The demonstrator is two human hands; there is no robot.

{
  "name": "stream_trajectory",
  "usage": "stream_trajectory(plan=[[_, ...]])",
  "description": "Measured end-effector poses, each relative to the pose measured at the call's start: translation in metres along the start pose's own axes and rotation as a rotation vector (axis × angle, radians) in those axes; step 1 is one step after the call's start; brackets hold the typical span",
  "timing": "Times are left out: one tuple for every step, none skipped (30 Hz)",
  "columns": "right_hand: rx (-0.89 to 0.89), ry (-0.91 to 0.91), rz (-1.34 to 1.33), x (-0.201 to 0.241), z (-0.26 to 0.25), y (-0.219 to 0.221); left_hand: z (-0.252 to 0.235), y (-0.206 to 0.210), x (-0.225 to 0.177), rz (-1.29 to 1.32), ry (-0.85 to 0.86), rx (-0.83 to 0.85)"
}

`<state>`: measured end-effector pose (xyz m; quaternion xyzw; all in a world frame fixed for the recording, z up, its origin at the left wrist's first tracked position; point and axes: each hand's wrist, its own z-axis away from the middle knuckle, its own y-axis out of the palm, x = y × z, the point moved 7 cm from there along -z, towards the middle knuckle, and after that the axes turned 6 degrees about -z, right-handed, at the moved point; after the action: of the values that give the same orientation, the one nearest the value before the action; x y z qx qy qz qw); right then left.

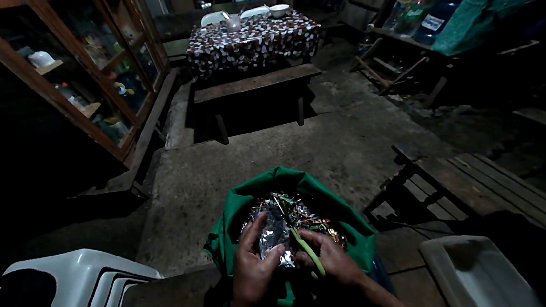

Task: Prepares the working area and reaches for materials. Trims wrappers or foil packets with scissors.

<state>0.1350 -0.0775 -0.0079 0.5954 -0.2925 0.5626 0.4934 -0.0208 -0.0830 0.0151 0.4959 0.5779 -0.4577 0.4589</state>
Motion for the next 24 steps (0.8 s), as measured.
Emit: stream_trajectory(plan=[[0.003, 0.014, 0.002, 0.000, 0.001, 0.000, -0.001, -0.002, 0.002, 0.022, 0.001, -0.029], [0.011, 0.030, 0.007, -0.001, 0.002, 0.000, -0.003, -0.004, 0.003, 0.046, 0.001, -0.067], [0.023, 0.049, 0.016, -0.004, 0.004, 0.000, -0.006, -0.006, 0.004, 0.070, 0.001, -0.104], [0.037, 0.059, 0.028, -0.007, 0.007, 0.002, -0.008, -0.009, 0.004, 0.089, 0.003, -0.141], [0.051, 0.059, 0.037, -0.010, 0.010, 0.003, -0.010, -0.011, 0.005, 0.103, 0.006, -0.174], [0.061, 0.055, 0.038, -0.013, 0.014, 0.005, -0.012, -0.013, 0.004, 0.106, 0.011, -0.200], [0.076, 0.051, 0.040, -0.017, 0.018, 0.007, -0.014, -0.014, 0.004, 0.101, 0.021, -0.220], [0.088, 0.045, 0.044, -0.019, 0.020, 0.009, -0.015, -0.014, 0.004, 0.097, 0.027, -0.234], [0.093, 0.041, 0.049, -0.019, 0.022, 0.010, -0.016, -0.014, 0.004, 0.092, 0.028, -0.244], [0.094, 0.040, 0.050, -0.019, 0.023, 0.011, -0.017, -0.014, 0.004, 0.083, 0.024, -0.249], [0.095, 0.040, 0.051, -0.018, 0.023, 0.011, -0.017, -0.013, 0.005, 0.076, 0.019, -0.248], [0.099, 0.040, 0.053, -0.018, 0.022, 0.012, -0.018, -0.013, 0.005, 0.066, 0.018, -0.244], [0.103, 0.041, 0.054, -0.018, 0.021, 0.012, -0.018, -0.012, 0.006, 0.053, 0.021, -0.240], [0.106, 0.043, 0.058, -0.017, 0.021, 0.012, -0.018, -0.011, 0.006, 0.048, 0.030, -0.236], [0.103, 0.053, 0.060, -0.016, 0.020, 0.013, -0.018, -0.011, 0.006, 0.049, 0.041, -0.234], [0.102, 0.058, 0.053, -0.017, 0.019, 0.013, -0.018, -0.010, 0.005, 0.053, 0.050, -0.234], [0.102, 0.058, 0.042, -0.017, 0.018, 0.013, -0.017, -0.009, 0.005, 0.060, 0.059, -0.236], [0.094, 0.056, 0.034, -0.018, 0.018, 0.013, -0.017, -0.009, 0.005, 0.066, 0.065, -0.238], [0.081, 0.047, 0.033, -0.019, 0.017, 0.012, -0.017, -0.009, 0.004, 0.070, 0.072, -0.240], [0.065, 0.028, 0.031, -0.019, 0.017, 0.011, -0.017, -0.009, 0.004, 0.076, 0.077, -0.240], [0.054, 0.010, 0.028, -0.019, 0.017, 0.011, -0.017, -0.009, 0.004, 0.079, 0.077, -0.241], [0.045, -0.001, 0.025, -0.019, 0.017, 0.011, -0.017, -0.009, 0.004, 0.084, 0.077, -0.242], [0.037, -0.002, 0.023, -0.019, 0.018, 0.011, -0.017, -0.009, 0.004, 0.089, 0.078, -0.241], [0.034, 0.001, 0.020, -0.019, 0.018, 0.011, -0.017, -0.009, 0.004, 0.095, 0.078, -0.238]])
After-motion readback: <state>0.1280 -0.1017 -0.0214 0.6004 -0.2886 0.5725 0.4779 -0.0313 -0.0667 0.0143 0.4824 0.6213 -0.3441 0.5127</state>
